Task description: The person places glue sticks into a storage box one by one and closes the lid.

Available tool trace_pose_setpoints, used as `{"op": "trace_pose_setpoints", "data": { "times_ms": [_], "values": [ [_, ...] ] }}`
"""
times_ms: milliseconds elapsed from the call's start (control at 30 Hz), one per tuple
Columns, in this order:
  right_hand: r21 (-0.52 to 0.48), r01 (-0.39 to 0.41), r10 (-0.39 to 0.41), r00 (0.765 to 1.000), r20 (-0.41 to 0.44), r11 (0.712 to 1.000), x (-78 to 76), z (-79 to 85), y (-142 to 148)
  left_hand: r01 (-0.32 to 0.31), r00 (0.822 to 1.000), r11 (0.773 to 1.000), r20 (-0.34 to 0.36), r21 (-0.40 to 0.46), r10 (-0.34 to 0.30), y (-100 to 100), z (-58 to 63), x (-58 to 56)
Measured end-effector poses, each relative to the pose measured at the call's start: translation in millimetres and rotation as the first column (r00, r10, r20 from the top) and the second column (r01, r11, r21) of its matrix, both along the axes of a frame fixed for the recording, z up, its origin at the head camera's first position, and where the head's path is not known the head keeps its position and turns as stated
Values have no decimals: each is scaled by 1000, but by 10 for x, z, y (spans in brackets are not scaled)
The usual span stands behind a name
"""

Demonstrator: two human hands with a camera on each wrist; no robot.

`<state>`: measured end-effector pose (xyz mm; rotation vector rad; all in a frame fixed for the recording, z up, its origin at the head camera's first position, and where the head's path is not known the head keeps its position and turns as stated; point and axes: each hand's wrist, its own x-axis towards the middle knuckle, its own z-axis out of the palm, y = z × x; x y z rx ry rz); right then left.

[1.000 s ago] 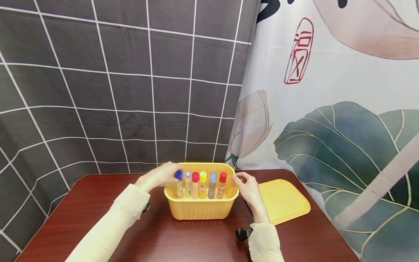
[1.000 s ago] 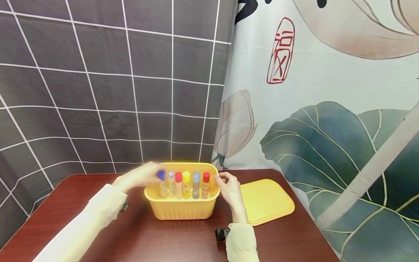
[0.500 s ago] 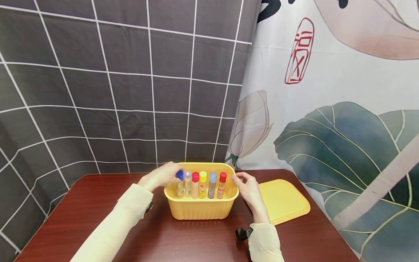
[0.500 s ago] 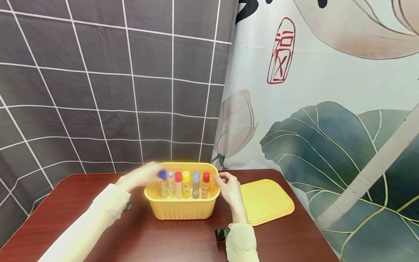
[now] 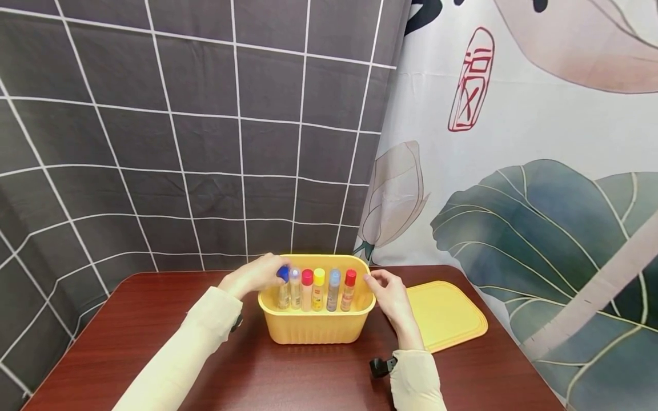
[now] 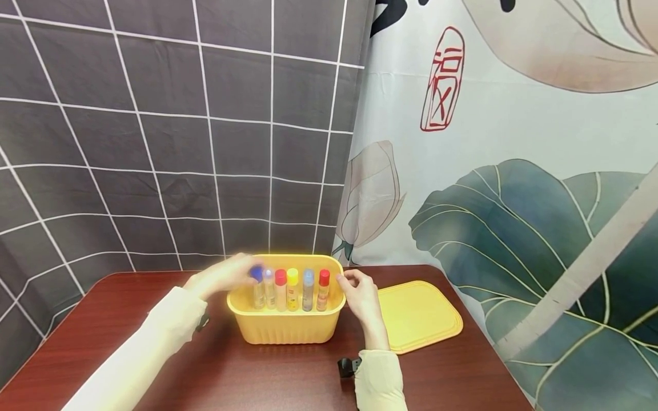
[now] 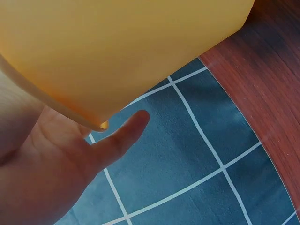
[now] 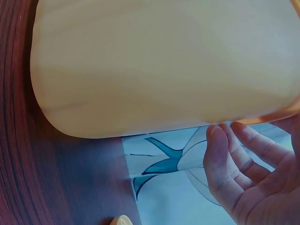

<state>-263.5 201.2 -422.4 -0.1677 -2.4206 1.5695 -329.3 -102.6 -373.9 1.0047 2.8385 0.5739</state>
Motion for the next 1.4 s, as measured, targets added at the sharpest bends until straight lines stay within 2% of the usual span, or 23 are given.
{"op": "trace_pose_setpoints", "data": {
  "times_ms": [233,500,767,933,1200,1400],
  "values": [
    [11,-5,4,1000,4,1000,3,-7,-6,-17,1000,999,24,40,16,-8,-27,18],
    [12,-8,8,1000,1,1000,1,0,-14,-73,995,992,77,103,65,-23,-43,53],
    [13,-7,7,1000,5,1000,-11,-5,-6,-66,998,984,8,165,65,-94,-5,125],
    [10,-9,9,1000,8,1000,-14,-5,7,-90,996,973,12,211,90,-109,50,224],
    [21,8,-8,1000,-10,1000,-23,-10,9,-124,988,942,-48,311,146,-149,37,364],
    [-5,2,-2,1000,1,1000,-19,-3,3,-197,977,897,5,396,213,-202,-60,433]
  ]
}}
